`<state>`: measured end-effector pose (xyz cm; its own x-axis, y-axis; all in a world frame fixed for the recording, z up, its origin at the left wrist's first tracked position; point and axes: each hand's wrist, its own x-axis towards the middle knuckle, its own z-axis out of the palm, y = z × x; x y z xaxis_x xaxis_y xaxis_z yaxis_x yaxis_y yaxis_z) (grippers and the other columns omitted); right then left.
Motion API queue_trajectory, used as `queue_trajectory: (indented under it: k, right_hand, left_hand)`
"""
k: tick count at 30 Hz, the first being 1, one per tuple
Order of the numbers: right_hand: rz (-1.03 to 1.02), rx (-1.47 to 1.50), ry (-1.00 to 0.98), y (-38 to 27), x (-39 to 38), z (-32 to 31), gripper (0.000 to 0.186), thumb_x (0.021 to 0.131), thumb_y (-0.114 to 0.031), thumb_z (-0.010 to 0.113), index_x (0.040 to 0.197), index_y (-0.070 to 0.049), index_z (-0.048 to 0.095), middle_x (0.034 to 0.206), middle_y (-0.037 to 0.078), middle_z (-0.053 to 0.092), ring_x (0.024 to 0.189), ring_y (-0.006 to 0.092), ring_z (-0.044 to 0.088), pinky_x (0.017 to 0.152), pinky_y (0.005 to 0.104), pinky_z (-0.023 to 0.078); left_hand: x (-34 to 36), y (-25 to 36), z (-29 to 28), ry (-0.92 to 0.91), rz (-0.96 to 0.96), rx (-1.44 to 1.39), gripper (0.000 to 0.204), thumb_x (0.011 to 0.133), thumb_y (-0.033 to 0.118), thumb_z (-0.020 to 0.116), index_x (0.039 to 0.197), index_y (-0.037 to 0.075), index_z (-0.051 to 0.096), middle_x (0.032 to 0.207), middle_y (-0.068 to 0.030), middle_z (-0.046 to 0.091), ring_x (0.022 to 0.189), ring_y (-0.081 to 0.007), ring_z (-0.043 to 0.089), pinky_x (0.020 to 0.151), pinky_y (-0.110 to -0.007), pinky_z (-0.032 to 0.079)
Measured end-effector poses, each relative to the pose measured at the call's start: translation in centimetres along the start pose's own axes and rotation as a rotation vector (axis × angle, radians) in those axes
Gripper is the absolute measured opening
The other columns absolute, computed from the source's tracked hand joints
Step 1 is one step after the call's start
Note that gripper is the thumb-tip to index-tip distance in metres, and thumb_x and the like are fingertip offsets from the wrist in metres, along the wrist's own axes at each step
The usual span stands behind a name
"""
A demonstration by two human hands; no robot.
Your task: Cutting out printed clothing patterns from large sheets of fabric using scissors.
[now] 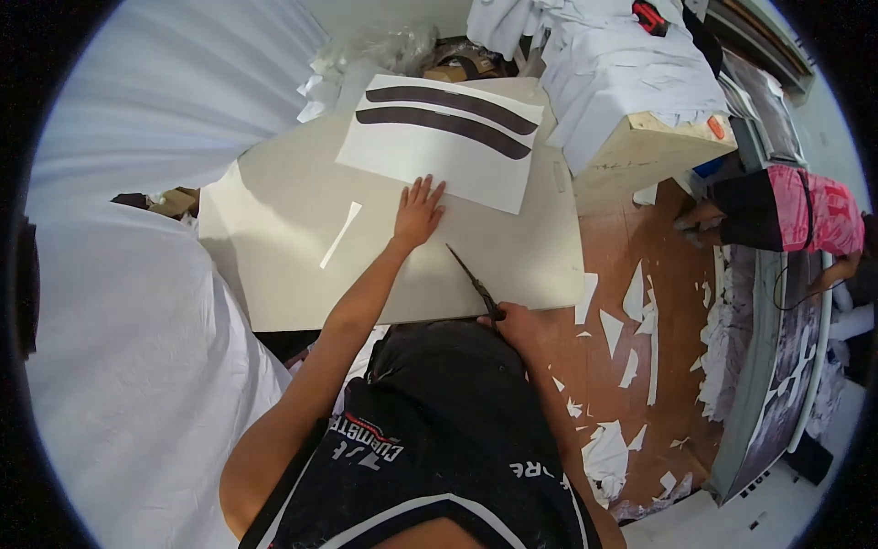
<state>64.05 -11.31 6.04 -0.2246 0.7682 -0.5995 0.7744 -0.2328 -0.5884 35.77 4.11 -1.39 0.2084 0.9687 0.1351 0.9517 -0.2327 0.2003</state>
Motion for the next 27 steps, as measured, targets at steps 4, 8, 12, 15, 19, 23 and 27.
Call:
queue_trajectory:
  k: [4,8,12,15,19,23,27]
  right_hand:
    - [0.009,-0.045,0.003,0.9,-0.6,0.5,0.057,0.072,-0.056,0.078,0.08,-0.001,0.065,0.074,0.018,0.064,0.071,0.0336,0.064,0.064,0.0447,0.048]
    - [0.009,-0.049,-0.081,2.3,-0.9,-2.7,0.062,0.072,-0.062,0.076,0.08,-0.001,0.066,0.075,0.018,0.065,0.071,0.0329,0.064,0.064,0.0441,0.048]
    - [0.024,0.011,-0.234,4.5,0.6,-3.9,0.068,0.074,-0.066,0.073,0.085,0.001,0.068,0.077,0.016,0.067,0.072,0.029,0.064,0.068,0.0412,0.048]
    - [0.045,0.003,-0.345,3.2,2.0,-4.4,0.069,0.075,-0.067,0.071,0.087,0.001,0.069,0.078,0.015,0.067,0.074,0.027,0.063,0.069,0.0395,0.048]
    - [-0.09,0.023,-0.318,2.2,4.2,-0.2,0.067,0.076,-0.065,0.071,0.086,0.001,0.069,0.077,0.015,0.066,0.073,0.0263,0.062,0.069,0.0386,0.047]
    - [-0.12,-0.012,-0.347,-0.3,5.1,2.2,0.066,0.077,-0.065,0.071,0.083,0.001,0.068,0.074,0.015,0.065,0.07,0.0263,0.061,0.067,0.0388,0.047]
    - [-0.077,0.014,-0.378,-1.1,6.0,3.6,0.066,0.077,-0.064,0.071,0.076,0.002,0.065,0.067,0.014,0.061,0.064,0.025,0.057,0.063,0.0397,0.044]
  left_hand:
    - [-4.3,-1.4,-0.6,0.047,-0.111,-0.033,0.048,0.098,0.029,0.049,0.145,0.017,0.046,0.152,-0.0153,0.039,0.14,-0.0362,0.034,0.115,-0.054,0.025]
    - [-8.1,-5.7,-1.7,0.081,-0.099,0.004,0.037,0.096,0.023,0.052,0.128,0.006,0.056,0.14,-0.0163,0.05,0.133,-0.0364,0.042,0.112,-0.054,0.029]
    - [-10.2,-7.4,-3.5,0.223,-0.425,-0.069,0.04,0.093,0.023,0.055,0.128,0.004,0.055,0.139,-0.0162,0.05,0.134,-0.0394,0.04,0.113,-0.054,0.027]
    - [-10.3,-5.1,-2.4,0.135,-0.171,-0.039,0.049,0.096,0.029,0.052,0.141,0.009,0.047,0.149,-0.0155,0.041,0.141,-0.0383,0.032,0.116,-0.054,0.022]
    - [-12.8,-2.5,-0.5,0.129,-0.338,-0.052,0.054,0.101,0.037,0.043,0.151,0.018,0.036,0.159,-0.0122,0.027,0.148,-0.0336,0.021,0.119,-0.053,0.013]
    - [-13.8,-2.2,0.6,0.161,-0.39,-0.067,0.054,0.102,0.037,0.042,0.153,0.019,0.034,0.16,-0.0115,0.026,0.148,-0.0334,0.02,0.119,-0.053,0.013]
    - [-14.5,-2.6,1.0,0.145,-0.397,-0.057,0.054,0.102,0.036,0.042,0.152,0.018,0.034,0.159,-0.0118,0.027,0.148,-0.0339,0.022,0.119,-0.053,0.013]
